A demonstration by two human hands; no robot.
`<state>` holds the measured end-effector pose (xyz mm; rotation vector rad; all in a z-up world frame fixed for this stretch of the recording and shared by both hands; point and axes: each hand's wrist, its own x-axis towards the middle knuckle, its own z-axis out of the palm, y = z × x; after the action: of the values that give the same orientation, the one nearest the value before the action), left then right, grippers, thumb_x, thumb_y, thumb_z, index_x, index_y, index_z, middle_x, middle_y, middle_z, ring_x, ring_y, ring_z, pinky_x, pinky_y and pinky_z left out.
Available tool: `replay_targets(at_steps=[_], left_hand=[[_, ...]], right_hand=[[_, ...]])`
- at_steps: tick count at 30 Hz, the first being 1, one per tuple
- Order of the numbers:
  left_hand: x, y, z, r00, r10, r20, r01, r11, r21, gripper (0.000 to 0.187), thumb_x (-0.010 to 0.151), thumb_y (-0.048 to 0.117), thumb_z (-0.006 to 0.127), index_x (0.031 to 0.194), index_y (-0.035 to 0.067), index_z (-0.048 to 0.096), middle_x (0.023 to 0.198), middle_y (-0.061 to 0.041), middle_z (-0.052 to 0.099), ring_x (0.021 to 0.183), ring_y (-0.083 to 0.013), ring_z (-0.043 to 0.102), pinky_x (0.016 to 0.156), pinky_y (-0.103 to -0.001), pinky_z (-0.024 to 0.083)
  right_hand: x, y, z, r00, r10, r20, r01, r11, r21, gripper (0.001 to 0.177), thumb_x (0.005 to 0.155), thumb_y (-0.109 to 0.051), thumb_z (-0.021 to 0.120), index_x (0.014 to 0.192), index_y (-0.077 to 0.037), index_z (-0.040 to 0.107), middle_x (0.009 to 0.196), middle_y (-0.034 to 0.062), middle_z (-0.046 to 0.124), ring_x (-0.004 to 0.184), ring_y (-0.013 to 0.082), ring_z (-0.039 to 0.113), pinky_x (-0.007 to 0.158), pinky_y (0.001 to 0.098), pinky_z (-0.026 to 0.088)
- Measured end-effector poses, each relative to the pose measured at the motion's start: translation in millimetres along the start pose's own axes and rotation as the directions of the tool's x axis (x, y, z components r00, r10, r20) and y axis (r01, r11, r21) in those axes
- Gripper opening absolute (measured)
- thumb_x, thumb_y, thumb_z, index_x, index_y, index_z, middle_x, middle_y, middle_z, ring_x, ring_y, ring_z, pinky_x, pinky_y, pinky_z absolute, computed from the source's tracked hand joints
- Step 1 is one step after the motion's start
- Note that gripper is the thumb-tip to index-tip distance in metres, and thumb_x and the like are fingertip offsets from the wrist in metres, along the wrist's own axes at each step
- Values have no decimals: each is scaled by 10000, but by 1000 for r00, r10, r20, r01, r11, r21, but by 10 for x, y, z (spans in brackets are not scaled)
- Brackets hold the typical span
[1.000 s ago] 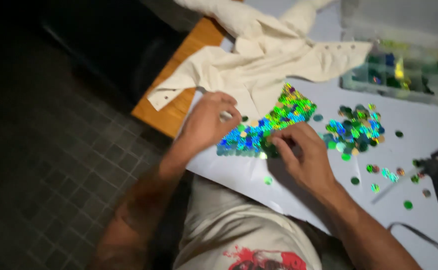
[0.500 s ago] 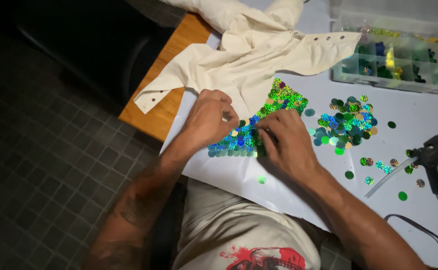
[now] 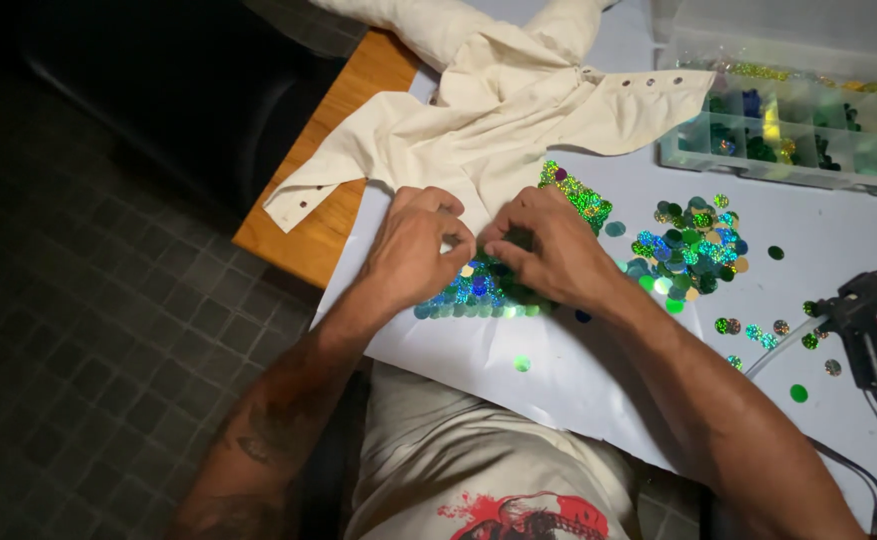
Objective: Applying green sequins to a white garment using a hot glue gun
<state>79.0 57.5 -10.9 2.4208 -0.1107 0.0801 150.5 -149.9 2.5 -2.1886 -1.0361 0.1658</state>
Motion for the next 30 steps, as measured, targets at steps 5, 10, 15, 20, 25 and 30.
replay_targets(at_steps=[5,10,15,20,25,30], left_hand=[[12,-99,87,1000,5,-19,-5,1000,-3,106,851,179,732,875,156,832,1194,-104,669,1225,-319,534,1051,-415,453],[-78,-15,-1,999,19,-30,-19,1000,0,112,874,173,723,900,157,831,1206,-102,671,1224,-313,546,1053,-423,454],[-382,38,-14,972,160,-172,-143,984,106,390,1094,275,398,1112,145,765,1234,-162,621,1203,-355,610,987,-462,508],[-566,2,251,953,222,-207,-179,961,209,309,1054,136,447,1142,140,743,1232,-157,608,1228,-352,598,986,-465,507],[-599,12,427,920,291,-261,-191,918,349,272,1002,60,546,1178,152,731,1223,-171,595,1239,-353,573,1002,-483,489],[-575,35,503,912,295,-286,-136,873,468,311,928,101,613,1214,156,723,1217,-156,582,1243,-354,548,1084,-536,428]], right_hand=[[117,-28,-23,996,-49,76,48,999,13,114,876,-230,778,883,-138,711,888,86,603,983,340,566,894,467,486],[200,-92,-103,989,-44,141,29,994,106,112,879,-184,765,840,-99,704,914,73,568,1003,298,516,924,430,456],[257,81,-67,966,118,228,-140,987,81,145,878,-203,747,844,-62,741,1003,124,600,1074,327,525,950,470,466],[280,-100,-97,957,154,246,-188,975,120,150,872,-162,768,837,-17,755,968,142,581,987,284,571,730,388,567],[256,125,87,973,116,200,-128,991,46,163,838,-216,793,811,-58,764,931,123,584,1015,333,531,917,497,495],[256,325,237,992,74,101,-66,994,-83,143,831,-244,805,793,-112,765,912,77,550,1019,322,523,912,499,482]])
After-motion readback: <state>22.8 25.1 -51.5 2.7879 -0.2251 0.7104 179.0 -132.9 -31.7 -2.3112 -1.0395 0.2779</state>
